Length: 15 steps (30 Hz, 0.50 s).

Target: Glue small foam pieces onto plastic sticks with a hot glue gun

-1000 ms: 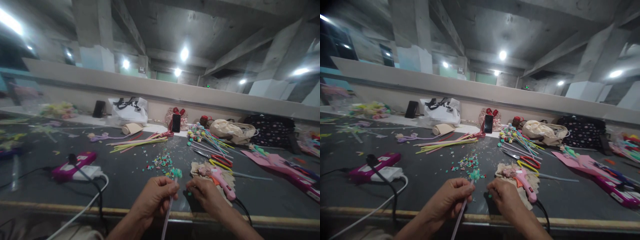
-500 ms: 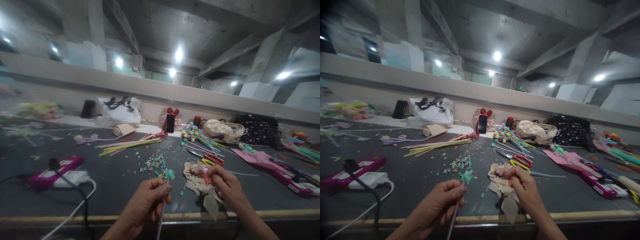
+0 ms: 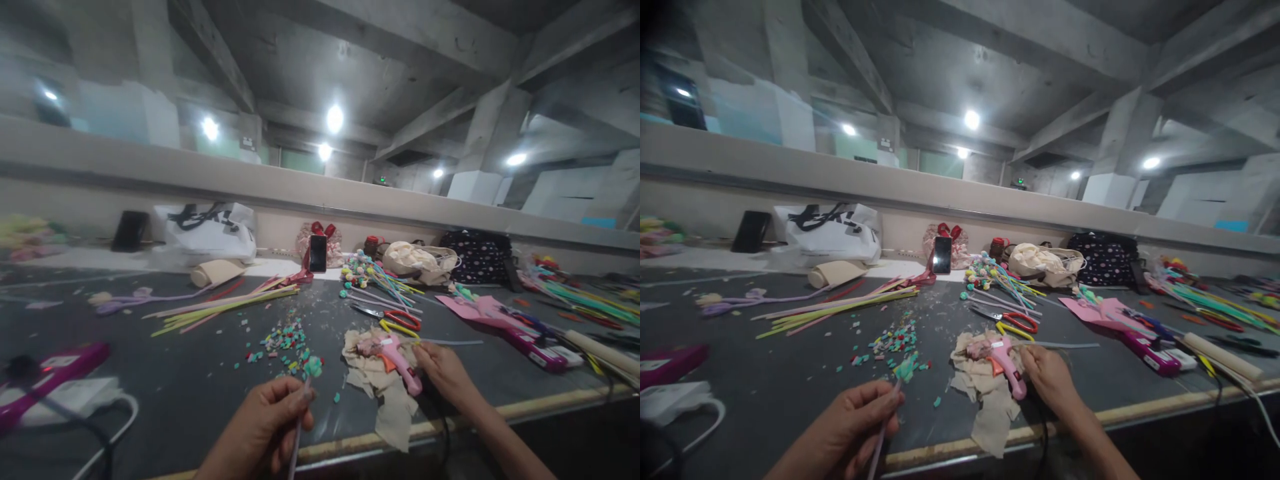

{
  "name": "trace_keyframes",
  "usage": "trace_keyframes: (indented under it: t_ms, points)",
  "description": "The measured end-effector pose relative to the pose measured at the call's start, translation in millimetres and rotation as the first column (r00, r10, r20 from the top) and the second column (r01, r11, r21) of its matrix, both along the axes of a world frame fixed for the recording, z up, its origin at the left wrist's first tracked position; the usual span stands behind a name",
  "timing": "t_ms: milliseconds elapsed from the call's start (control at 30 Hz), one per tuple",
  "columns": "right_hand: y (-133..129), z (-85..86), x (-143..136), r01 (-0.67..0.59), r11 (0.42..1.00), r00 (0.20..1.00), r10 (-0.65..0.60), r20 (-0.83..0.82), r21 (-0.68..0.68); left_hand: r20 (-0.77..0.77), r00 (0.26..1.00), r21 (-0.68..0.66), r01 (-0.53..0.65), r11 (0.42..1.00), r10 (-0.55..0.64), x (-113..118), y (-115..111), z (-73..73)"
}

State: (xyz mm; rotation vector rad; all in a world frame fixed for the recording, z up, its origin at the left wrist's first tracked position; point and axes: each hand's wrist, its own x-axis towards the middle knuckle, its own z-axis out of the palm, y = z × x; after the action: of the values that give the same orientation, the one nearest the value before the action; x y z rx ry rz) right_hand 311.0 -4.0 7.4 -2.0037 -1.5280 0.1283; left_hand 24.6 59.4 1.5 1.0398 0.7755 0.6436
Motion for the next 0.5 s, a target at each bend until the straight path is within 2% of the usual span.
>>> trace_keyframes:
  t_ms: [233,500]
  points:
    - [8.2,1.5,-14.4,-0.044,0.99,0.997,0.052,0.058,-0.133,0.033,0.999,0.014,0.036,0.999,-0.036,-0.9,-0.8,4.4]
    - [8.4,10.5,-13.3,-0.054,0.995,0.998,0.051,-0.042,-0.086,0.098,0.995,-0.052,0.0,0.999,0.005,-1.0,-6.6,5.2]
